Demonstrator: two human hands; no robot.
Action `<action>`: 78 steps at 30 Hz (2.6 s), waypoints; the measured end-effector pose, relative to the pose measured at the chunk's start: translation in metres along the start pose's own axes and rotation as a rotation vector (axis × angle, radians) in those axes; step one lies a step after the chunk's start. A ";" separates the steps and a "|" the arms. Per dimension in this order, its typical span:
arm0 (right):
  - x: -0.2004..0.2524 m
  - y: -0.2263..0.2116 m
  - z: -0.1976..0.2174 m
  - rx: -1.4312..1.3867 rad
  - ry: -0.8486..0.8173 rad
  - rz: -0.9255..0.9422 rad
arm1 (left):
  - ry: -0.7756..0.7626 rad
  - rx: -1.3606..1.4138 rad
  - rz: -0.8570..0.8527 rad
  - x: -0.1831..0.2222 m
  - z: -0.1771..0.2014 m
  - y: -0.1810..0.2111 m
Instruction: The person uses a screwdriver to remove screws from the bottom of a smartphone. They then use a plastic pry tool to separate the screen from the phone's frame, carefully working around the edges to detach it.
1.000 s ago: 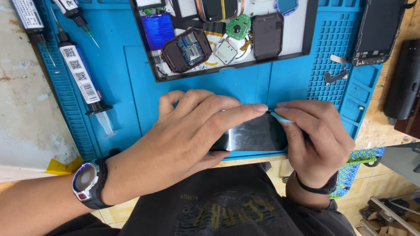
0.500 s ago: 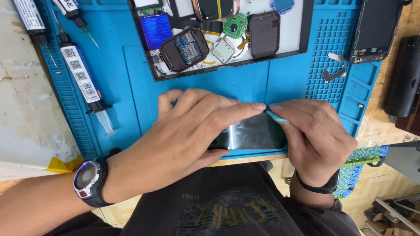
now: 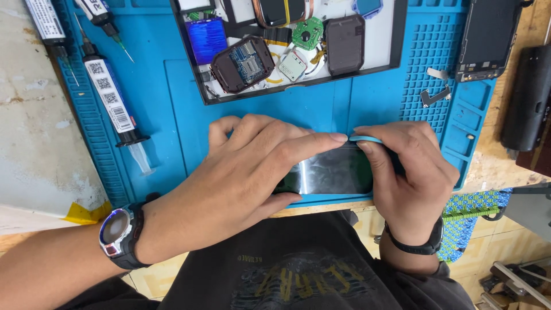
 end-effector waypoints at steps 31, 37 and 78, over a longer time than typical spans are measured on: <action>-0.002 -0.013 0.008 -0.009 -0.105 0.184 | -0.014 0.035 0.015 0.003 -0.002 0.001; -0.003 -0.017 0.006 -0.029 -0.080 0.250 | -0.001 0.031 0.019 0.003 -0.002 0.001; -0.012 -0.019 -0.003 0.001 -0.165 0.234 | 0.018 0.015 0.018 0.004 -0.005 0.000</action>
Point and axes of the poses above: each hand's wrist, its own x-axis away from the middle knuckle, its own z-axis out of the back of the hand, y = z × x, the point moved 8 cm from there along -x, towards the middle knuckle, and after that the axes turned 1 degree about y, right-handed, at the moved point
